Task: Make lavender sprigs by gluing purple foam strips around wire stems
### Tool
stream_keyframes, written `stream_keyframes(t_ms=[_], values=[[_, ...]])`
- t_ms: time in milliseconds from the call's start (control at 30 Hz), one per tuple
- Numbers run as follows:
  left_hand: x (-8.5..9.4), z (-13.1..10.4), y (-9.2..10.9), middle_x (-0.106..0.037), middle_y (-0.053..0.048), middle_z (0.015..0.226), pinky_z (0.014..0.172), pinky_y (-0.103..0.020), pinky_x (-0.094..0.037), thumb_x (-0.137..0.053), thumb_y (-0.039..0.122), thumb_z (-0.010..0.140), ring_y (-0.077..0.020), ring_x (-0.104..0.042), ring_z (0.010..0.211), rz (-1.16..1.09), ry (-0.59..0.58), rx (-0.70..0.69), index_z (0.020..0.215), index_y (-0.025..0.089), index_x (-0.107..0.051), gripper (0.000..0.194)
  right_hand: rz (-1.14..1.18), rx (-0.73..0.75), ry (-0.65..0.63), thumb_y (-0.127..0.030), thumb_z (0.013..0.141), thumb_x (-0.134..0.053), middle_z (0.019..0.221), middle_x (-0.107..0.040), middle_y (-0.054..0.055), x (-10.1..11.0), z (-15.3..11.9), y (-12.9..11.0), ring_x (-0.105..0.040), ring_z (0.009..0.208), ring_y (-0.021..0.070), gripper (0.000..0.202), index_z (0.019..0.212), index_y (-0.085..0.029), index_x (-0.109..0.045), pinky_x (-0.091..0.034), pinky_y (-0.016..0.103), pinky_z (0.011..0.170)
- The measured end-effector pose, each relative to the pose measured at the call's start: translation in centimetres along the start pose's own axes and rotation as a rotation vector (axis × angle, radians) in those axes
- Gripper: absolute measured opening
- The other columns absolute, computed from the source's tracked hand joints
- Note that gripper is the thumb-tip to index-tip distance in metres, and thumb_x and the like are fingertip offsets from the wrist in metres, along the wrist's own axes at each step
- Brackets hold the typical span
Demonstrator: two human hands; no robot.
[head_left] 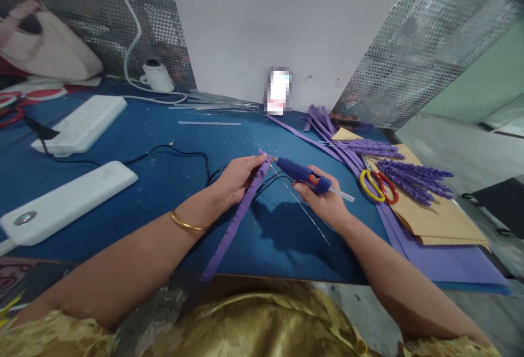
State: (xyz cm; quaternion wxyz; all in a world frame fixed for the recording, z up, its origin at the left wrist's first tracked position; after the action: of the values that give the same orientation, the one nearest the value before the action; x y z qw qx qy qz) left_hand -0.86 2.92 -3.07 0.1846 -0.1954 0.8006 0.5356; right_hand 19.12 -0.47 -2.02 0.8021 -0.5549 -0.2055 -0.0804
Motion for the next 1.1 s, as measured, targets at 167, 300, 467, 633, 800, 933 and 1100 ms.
stream_keyframes(t_ms=[167, 300, 467, 633, 800, 933, 1100], values=[[0.35, 0.24, 0.02, -0.067, -0.003, 0.064, 0.058, -0.021, -0.047, -0.081, 0.019, 0.072, -0.0096, -0.057, 0.057, 0.009, -0.009, -0.020, 0.077, 0.010, -0.077, 0.012, -0.018, -0.011, -0.003, -0.050, 0.083, -0.071, 0.061, -0.042, -0.005, -0.03, -0.13, 0.04, -0.038, 0.057, 0.0108, 0.038, 0.072, -0.022, -0.048, -0.033, 0.026, 0.054], [0.47, 0.27, 0.11, -0.066, -0.003, 0.065, 0.056, -0.020, -0.044, -0.080, 0.020, 0.074, -0.0082, -0.054, 0.056, 0.023, -0.015, -0.033, 0.080, 0.008, -0.078, 0.014, -0.057, 0.008, -0.010, -0.050, 0.083, -0.071, 0.060, -0.040, -0.005, 0.01, -0.23, -0.34, -0.035, 0.057, 0.0105, 0.041, 0.070, -0.021, -0.045, -0.031, 0.026, 0.054], [0.50, 0.40, -0.03, -0.068, -0.005, 0.068, 0.058, -0.020, -0.044, -0.081, 0.021, 0.073, -0.0087, -0.055, 0.059, 0.038, -0.039, -0.041, 0.079, 0.008, -0.079, 0.015, -0.104, 0.022, 0.005, -0.050, 0.083, -0.071, 0.060, -0.039, -0.005, -0.23, -0.11, -0.40, -0.035, 0.057, 0.0111, 0.044, 0.067, -0.022, -0.041, -0.032, 0.026, 0.055], [0.46, 0.27, 0.05, -0.069, -0.005, 0.069, 0.060, -0.020, -0.045, -0.082, 0.021, 0.072, -0.0091, -0.055, 0.060, 0.051, -0.020, -0.049, 0.080, 0.008, -0.079, 0.016, -0.120, 0.027, 0.006, -0.049, 0.083, -0.071, 0.060, -0.038, -0.005, -0.24, 0.06, -0.50, -0.033, 0.058, 0.0112, 0.043, 0.067, -0.022, -0.041, -0.030, 0.027, 0.055], [0.18, -0.05, 0.16, -0.071, -0.005, 0.071, 0.064, -0.020, -0.048, -0.082, 0.021, 0.071, -0.0100, -0.059, 0.065, 0.043, -0.019, -0.045, 0.078, 0.008, -0.079, 0.015, -0.110, 0.004, -0.017, -0.049, 0.082, -0.071, 0.060, -0.038, -0.006, -0.32, 0.03, -0.77, -0.033, 0.057, 0.0110, 0.044, 0.067, -0.022, -0.041, -0.028, 0.027, 0.054], [-0.02, -0.27, 0.34, -0.071, -0.005, 0.070, 0.065, -0.020, -0.049, -0.084, 0.022, 0.067, -0.0103, -0.060, 0.065, 0.047, -0.010, -0.046, 0.076, 0.009, -0.079, 0.017, -0.100, -0.017, -0.033, -0.050, 0.082, -0.071, 0.060, -0.039, -0.006, -0.41, -0.05, -0.77, -0.033, 0.058, 0.0109, 0.044, 0.068, -0.022, -0.041, -0.029, 0.027, 0.054], [-0.02, -0.31, 0.36, -0.072, -0.005, 0.070, 0.066, -0.022, -0.050, -0.088, 0.026, 0.060, -0.0121, -0.060, 0.067, 0.071, 0.004, -0.056, 0.072, 0.012, -0.078, 0.021, -0.121, -0.031, -0.025, -0.052, 0.082, -0.071, 0.060, -0.039, -0.006, -0.35, -0.13, -0.58, -0.032, 0.058, 0.0106, 0.045, 0.068, -0.022, -0.041, -0.029, 0.027, 0.055]])
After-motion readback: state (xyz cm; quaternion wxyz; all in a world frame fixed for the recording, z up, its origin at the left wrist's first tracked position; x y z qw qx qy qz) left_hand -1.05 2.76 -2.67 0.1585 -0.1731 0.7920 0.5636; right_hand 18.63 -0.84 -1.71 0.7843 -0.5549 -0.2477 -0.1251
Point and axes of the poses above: each hand's wrist, its own z-axis towards the middle knuckle, its own x-axis out of the back of the hand, y = z × x, the point moved 2 cm from there along z, towards the middle knuckle
